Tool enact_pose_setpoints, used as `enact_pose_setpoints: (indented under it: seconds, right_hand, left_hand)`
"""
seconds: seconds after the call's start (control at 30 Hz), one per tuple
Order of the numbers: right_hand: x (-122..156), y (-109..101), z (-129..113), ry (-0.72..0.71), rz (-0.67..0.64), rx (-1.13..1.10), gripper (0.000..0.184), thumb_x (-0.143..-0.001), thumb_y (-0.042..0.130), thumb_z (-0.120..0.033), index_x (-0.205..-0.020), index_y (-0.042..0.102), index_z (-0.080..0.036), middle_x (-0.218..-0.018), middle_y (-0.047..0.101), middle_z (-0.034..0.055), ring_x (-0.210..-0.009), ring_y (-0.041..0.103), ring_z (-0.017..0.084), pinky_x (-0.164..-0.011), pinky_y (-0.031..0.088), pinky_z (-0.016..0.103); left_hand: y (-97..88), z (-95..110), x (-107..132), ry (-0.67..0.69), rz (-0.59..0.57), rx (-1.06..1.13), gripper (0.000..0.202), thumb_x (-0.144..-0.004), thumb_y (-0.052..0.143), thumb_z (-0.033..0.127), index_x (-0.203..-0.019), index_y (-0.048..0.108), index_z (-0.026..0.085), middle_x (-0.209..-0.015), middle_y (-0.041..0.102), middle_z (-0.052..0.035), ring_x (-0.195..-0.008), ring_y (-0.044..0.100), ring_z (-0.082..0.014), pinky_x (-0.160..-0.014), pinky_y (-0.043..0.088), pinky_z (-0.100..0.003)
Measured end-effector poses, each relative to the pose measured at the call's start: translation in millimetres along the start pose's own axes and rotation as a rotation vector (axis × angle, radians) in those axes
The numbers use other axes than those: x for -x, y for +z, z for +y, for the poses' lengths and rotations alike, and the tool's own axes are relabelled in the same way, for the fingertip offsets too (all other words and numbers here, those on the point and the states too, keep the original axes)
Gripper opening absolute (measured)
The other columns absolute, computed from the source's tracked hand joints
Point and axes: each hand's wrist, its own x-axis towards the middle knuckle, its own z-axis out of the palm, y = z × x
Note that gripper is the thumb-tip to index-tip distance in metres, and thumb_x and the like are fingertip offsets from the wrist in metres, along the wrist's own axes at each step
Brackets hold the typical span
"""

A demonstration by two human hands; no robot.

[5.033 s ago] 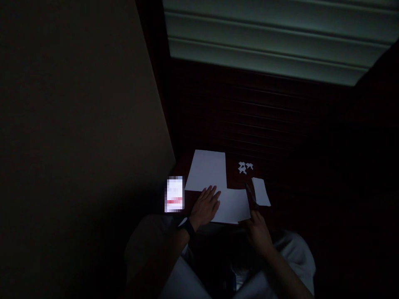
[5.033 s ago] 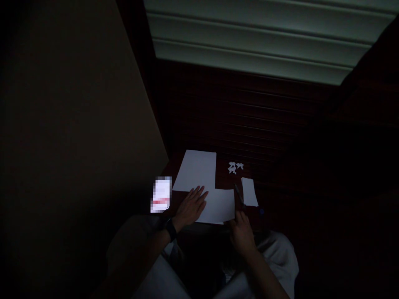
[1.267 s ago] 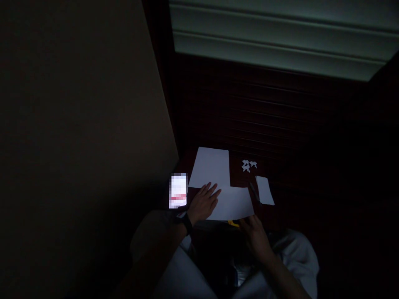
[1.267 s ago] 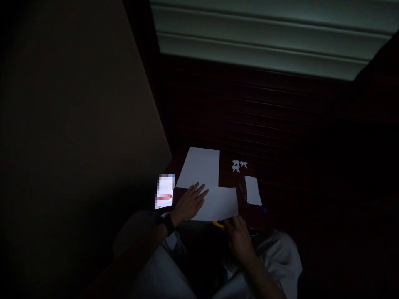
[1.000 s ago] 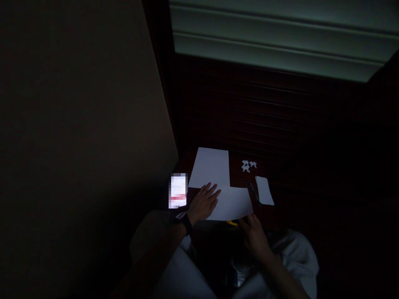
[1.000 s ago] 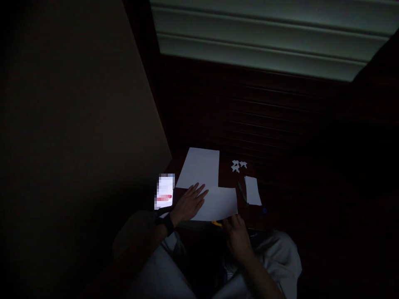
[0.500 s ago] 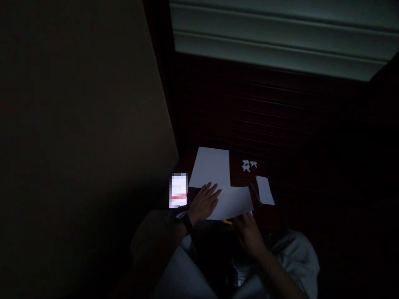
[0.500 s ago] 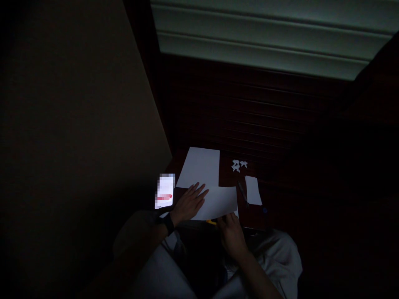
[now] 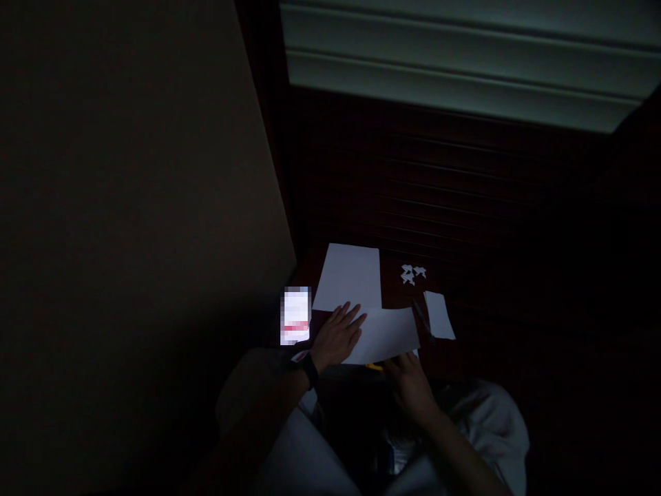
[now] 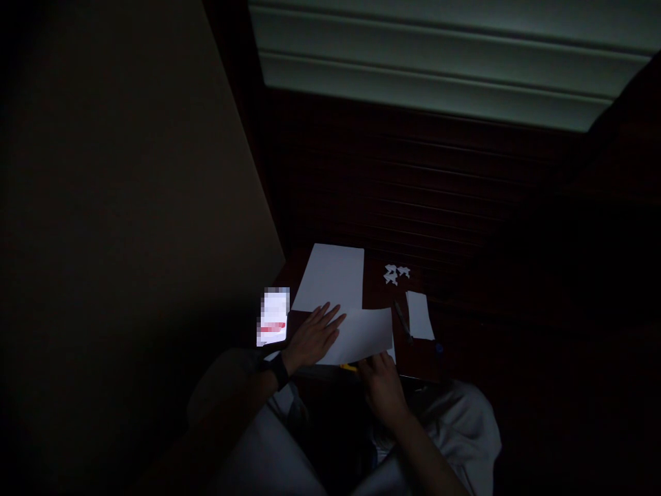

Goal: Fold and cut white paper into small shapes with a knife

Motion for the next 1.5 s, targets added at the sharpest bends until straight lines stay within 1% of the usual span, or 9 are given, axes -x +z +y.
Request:
enact_pose_setpoints:
  seconds: [0.27,0.5,0.67,0.83,1.0,1.13,1.2,1.37,1.5]
  right_hand:
    - [0.0,2.7,-1.0,0.007,0.023,0.001,0.030,-0.085,0.048,-0.012,-0.111,0.059,-0.023,-0.115,0.053,0.0111,-0.108,0.045,0.028,-0.094,0.036,0.041]
    - [0.1,1.8,-1.3,0.008,0.031,0.029,0.036,-0.083,0.051,-0.012,-0.116,0.057,-0.023,-0.118,0.052,0.0115,-0.111,0.044,0.029,-0.095,0.036,0.042]
    - [0.3,4.1,-1.3,0.003,0.044,0.038,0.035,-0.082,0.049,-0.009,-0.112,0.060,-0.024,-0.117,0.053,0.0112,-0.110,0.045,0.028,-0.095,0.037,0.041]
    - [3.0,2.8,-1.1,0.006,0.054,0.038,0.042,-0.080,0.049,-0.006,-0.117,0.057,-0.024,-0.122,0.050,0.0109,-0.114,0.042,0.029,-0.098,0.035,0.042]
    - [8.2,-1.7,-1.7,0.013,0.057,0.025,0.048,-0.079,0.048,-0.005,-0.122,0.053,-0.025,-0.123,0.049,0.0104,-0.115,0.041,0.029,-0.098,0.034,0.043]
    - [18.2,-3.5,2.0,0.059,0.020,0.010,0.040,-0.084,0.047,-0.009,-0.119,0.056,-0.026,-0.107,0.056,0.0100,-0.101,0.049,0.027,-0.088,0.041,0.041]
    - [26.8,-5.4,7.2,0.074,0.011,0.005,0.041,-0.085,0.047,-0.011,-0.122,0.055,-0.026,-0.104,0.057,0.0099,-0.097,0.051,0.027,-0.085,0.043,0.040]
    - [58.0,-21.2,23.2,0.066,0.033,-0.049,0.044,-0.086,0.045,-0.015,-0.128,0.050,-0.028,-0.118,0.053,0.0107,-0.105,0.050,0.028,-0.090,0.043,0.043]
    - [77.9,-43.6,26.6,0.152,0.040,-0.240,0.042,-0.089,0.044,-0.024,-0.130,0.048,-0.028,-0.117,0.054,0.0101,-0.105,0.053,0.026,-0.089,0.045,0.039]
  left_hand:
    - [0.6,-0.2,-0.1,0.007,0.008,-0.003,0.046,-0.095,0.031,0.033,-0.141,0.031,0.028,-0.150,0.026,-0.0003,-0.139,0.017,-0.0245,-0.111,0.019,-0.048]
    - [-2.0,0.5,-0.6,-0.006,0.015,0.030,0.046,-0.095,0.034,0.033,-0.140,0.035,0.026,-0.149,0.029,-0.0017,-0.139,0.017,-0.0240,-0.112,0.018,-0.046]
    - [-3.9,1.5,-0.6,-0.015,0.016,0.076,0.045,-0.094,0.035,0.032,-0.139,0.036,0.026,-0.149,0.030,-0.0018,-0.139,0.018,-0.0241,-0.112,0.017,-0.046]
    - [-3.9,1.4,-0.5,-0.019,0.015,0.142,0.045,-0.094,0.036,0.031,-0.139,0.036,0.026,-0.149,0.029,-0.0020,-0.139,0.016,-0.0243,-0.113,0.015,-0.047]
    - [-3.3,0.4,-1.2,-0.020,-0.018,0.146,0.046,-0.094,0.036,0.030,-0.140,0.035,0.027,-0.150,0.028,-0.0025,-0.140,0.015,-0.0250,-0.112,0.014,-0.048]
    - [-2.6,0.1,-1.0,-0.016,-0.016,0.146,0.046,-0.094,0.036,0.030,-0.140,0.034,0.027,-0.150,0.027,-0.0018,-0.140,0.013,-0.0247,-0.113,0.013,-0.048]
    - [-2.0,0.4,-0.6,-0.015,-0.006,0.153,0.046,-0.094,0.037,0.030,-0.140,0.034,0.027,-0.150,0.027,-0.0016,-0.140,0.013,-0.0245,-0.113,0.013,-0.048]
    - [-3.0,-1.4,-1.5,-0.018,0.019,0.167,0.045,-0.094,0.038,0.030,-0.139,0.036,0.025,-0.149,0.029,-0.0032,-0.140,0.014,-0.0244,-0.112,0.015,-0.048]
    - [-13.3,0.0,-1.8,-0.050,0.055,0.195,0.046,-0.094,0.037,0.031,-0.139,0.035,0.021,-0.150,0.028,-0.0069,-0.139,0.016,-0.0234,-0.112,0.017,-0.048]
